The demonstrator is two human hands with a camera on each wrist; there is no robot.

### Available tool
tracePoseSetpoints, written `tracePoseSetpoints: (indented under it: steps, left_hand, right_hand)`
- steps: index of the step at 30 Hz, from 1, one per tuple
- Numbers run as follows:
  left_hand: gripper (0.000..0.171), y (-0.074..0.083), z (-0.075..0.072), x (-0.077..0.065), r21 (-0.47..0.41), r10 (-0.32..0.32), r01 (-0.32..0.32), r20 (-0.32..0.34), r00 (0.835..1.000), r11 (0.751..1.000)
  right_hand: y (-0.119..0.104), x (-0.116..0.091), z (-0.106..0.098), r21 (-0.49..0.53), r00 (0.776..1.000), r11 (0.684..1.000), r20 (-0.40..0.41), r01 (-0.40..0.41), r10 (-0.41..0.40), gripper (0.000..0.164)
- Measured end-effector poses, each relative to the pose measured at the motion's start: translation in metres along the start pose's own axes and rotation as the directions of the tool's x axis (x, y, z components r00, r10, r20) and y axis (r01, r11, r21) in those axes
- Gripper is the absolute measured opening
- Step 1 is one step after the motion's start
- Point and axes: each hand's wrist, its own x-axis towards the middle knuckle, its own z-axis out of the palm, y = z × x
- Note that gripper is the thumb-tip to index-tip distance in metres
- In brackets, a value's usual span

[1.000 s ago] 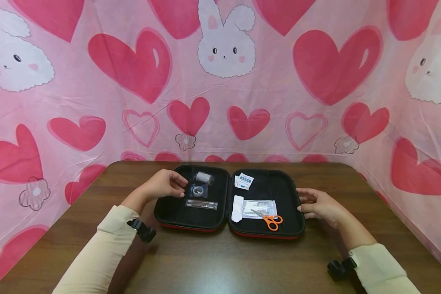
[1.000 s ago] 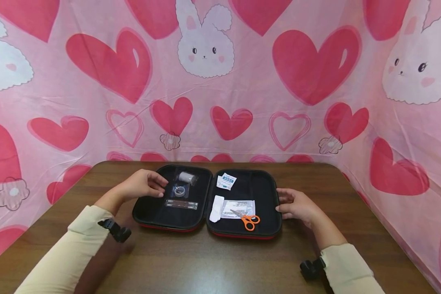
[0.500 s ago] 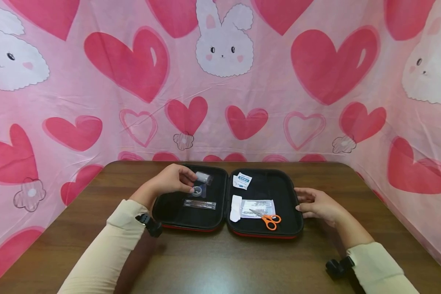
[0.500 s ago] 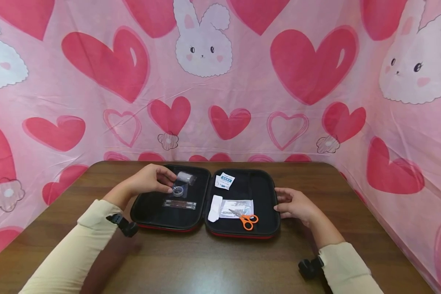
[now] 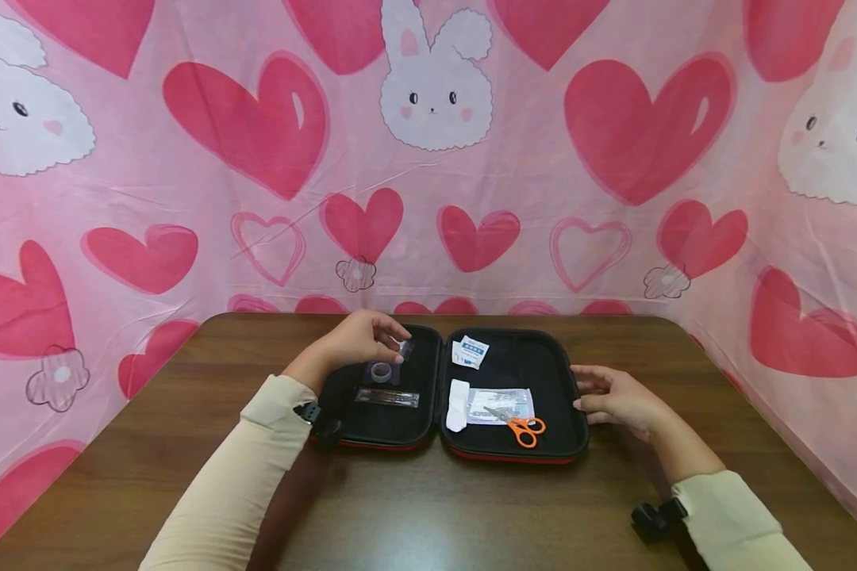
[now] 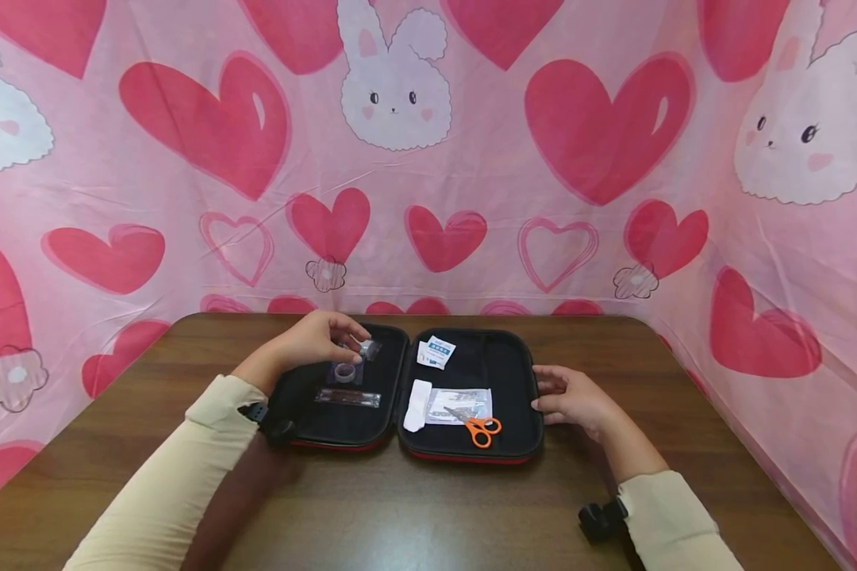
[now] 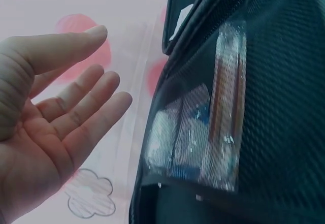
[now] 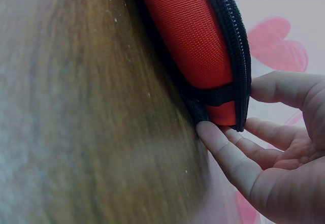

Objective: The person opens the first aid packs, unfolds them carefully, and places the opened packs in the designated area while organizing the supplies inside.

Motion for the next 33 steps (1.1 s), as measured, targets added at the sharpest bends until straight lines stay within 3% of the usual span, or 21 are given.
tracePoseSetpoints:
  steps: [11, 21, 33]
  left_hand:
    - [0.037, 0.009, 0.013, 0.023, -0.095, -0.005, 0.006, 0.005, 1.000, 0.995]
    - [0.036, 0.012, 0.022, 0.042, -0.045, -0.003, 0.003, 0.009, 1.000, 0.999]
    - [0.036, 0.015, 0.040, 0.076, 0.102, 0.027, -0.036, 0.089, 0.996, 0.994]
  right_hand:
    - [0.001, 0.000, 0.001, 0.002, 1.000, 1.000, -0.005, -0.011, 0.011, 0.074]
    - [0.000, 0.000, 0.000, 0.005, 1.000, 1.000, -0.011, -0.015, 0.015, 0.074]
    - [0.000, -0.001, 0.001, 0.013, 1.000, 1.000, -0.007, -0.012, 0.013, 0.073]
